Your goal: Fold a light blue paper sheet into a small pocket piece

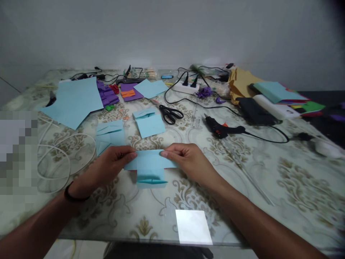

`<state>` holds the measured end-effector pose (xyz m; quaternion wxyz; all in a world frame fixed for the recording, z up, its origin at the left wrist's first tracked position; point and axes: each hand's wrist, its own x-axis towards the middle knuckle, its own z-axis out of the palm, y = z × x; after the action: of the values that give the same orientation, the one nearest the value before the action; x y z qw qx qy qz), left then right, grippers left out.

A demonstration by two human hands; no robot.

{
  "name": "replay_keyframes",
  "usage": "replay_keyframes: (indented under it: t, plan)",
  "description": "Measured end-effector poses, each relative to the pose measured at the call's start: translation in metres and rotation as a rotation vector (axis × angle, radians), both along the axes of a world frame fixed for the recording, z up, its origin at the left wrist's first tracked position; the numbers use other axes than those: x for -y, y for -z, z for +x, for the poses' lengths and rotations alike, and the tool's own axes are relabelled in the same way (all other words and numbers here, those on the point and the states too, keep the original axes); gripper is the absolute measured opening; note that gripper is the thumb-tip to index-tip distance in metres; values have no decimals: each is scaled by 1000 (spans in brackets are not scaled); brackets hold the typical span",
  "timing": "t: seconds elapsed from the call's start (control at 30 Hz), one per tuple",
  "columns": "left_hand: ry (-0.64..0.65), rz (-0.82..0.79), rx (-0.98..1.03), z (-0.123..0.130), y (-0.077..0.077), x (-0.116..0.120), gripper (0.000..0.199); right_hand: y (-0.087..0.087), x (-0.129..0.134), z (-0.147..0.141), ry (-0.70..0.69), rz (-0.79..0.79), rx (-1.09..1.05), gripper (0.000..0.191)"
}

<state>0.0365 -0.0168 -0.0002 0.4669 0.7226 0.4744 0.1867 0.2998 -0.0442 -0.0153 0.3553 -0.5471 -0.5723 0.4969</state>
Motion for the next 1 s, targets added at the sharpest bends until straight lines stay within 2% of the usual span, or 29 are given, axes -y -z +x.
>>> replay_keyframes:
  t: [0.17, 0.33, 0.5, 0.73, 0.87, 1.0]
  plan:
    - [51, -131, 50, 2, -1, 2, 36, 2, 4, -5, -54, -13, -65, 32]
    - [76, -114, 40, 8, -5, 8, 36, 1, 12, -12, -43, 1, -110, 27]
    - [152, -159, 42, 13, -1, 15, 33, -1, 16, -15, -74, 48, -137, 20]
    - [101, -51, 27, 17, 4, 19, 32, -1, 15, -16, -41, 50, -70, 18]
    - [138, -52, 24, 20, 1, 24, 26, -4, 19, -19, -102, 79, -11, 15]
    - [137, 31, -49, 22, -1, 28, 32, -4, 24, -24, -149, 74, -6, 15]
